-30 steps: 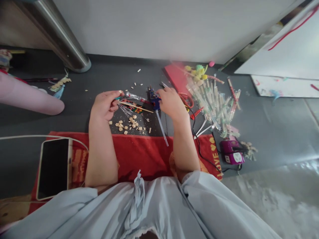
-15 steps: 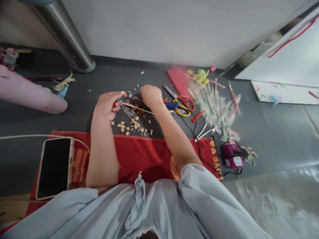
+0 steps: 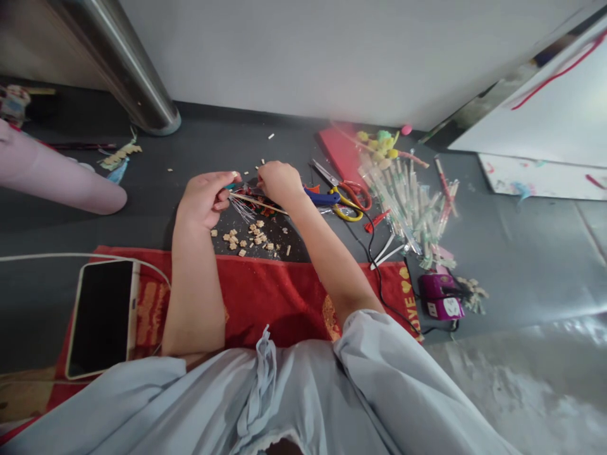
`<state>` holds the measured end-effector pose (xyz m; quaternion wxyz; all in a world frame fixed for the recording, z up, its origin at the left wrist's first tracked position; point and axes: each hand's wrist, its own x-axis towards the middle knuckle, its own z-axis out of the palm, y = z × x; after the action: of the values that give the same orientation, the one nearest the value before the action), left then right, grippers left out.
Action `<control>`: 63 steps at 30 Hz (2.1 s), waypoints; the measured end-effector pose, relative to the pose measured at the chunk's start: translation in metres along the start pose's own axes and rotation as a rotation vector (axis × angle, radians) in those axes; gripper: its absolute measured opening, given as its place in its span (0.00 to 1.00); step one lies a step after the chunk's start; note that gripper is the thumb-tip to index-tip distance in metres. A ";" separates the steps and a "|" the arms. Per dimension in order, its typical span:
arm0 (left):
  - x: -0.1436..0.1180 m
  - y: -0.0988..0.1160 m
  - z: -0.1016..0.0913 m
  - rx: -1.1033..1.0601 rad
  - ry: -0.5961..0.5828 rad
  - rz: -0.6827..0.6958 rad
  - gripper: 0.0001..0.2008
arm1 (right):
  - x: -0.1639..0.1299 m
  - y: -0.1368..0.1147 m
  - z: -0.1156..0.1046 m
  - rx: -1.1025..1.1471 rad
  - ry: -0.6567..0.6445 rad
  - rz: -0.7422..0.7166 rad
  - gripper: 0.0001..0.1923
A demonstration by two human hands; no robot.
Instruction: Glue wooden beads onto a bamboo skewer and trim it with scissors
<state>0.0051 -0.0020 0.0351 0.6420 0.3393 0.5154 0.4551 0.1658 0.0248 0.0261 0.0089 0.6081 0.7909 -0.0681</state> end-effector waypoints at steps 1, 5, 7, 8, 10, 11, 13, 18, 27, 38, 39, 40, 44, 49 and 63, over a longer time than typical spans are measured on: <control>0.000 0.000 0.000 -0.002 -0.001 0.000 0.03 | 0.001 -0.001 0.000 -0.005 -0.008 -0.001 0.13; -0.001 0.000 0.000 -0.006 -0.009 -0.002 0.02 | 0.001 -0.004 0.001 -0.030 -0.030 -0.005 0.15; -0.001 0.000 0.000 -0.010 -0.013 -0.005 0.02 | 0.002 -0.005 0.002 -0.037 -0.032 -0.009 0.16; -0.001 0.000 0.000 -0.015 -0.013 -0.006 0.02 | 0.002 -0.005 0.002 -0.038 -0.029 -0.011 0.16; -0.001 0.000 -0.001 -0.025 -0.014 -0.008 0.02 | 0.002 -0.004 0.002 -0.029 -0.024 -0.007 0.16; -0.001 0.000 -0.001 -0.027 -0.013 -0.010 0.02 | 0.002 -0.004 0.002 -0.018 -0.023 -0.003 0.16; -0.001 0.000 -0.001 -0.023 -0.012 -0.017 0.02 | 0.001 -0.001 0.000 0.011 -0.021 0.000 0.16; 0.000 0.000 -0.001 -0.018 -0.018 -0.020 0.02 | -0.002 0.004 -0.004 0.052 0.002 -0.007 0.16; -0.001 -0.001 -0.001 0.005 -0.016 -0.010 0.03 | -0.009 0.004 -0.004 0.061 -0.010 -0.035 0.15; -0.001 -0.001 0.000 -0.017 -0.024 -0.015 0.02 | -0.026 0.003 -0.007 0.057 -0.069 -0.098 0.18; 0.000 0.000 0.000 -0.015 -0.023 -0.017 0.02 | -0.026 0.003 -0.006 0.045 -0.070 -0.102 0.18; 0.000 0.000 -0.001 -0.014 -0.024 -0.019 0.02 | -0.025 0.003 -0.005 0.037 -0.069 -0.107 0.18; 0.000 -0.001 -0.001 -0.021 -0.034 -0.017 0.02 | -0.022 0.001 -0.004 0.022 -0.054 -0.117 0.17; 0.001 -0.002 -0.002 -0.042 -0.036 -0.004 0.02 | -0.019 -0.001 -0.003 0.004 -0.057 -0.110 0.17; 0.001 -0.002 -0.002 -0.036 -0.037 -0.008 0.02 | -0.007 -0.011 -0.002 -0.058 -0.072 -0.019 0.15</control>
<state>0.0042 -0.0021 0.0324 0.6592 0.3340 0.4967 0.4552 0.1575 0.0152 0.0301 0.0543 0.5970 0.7976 -0.0668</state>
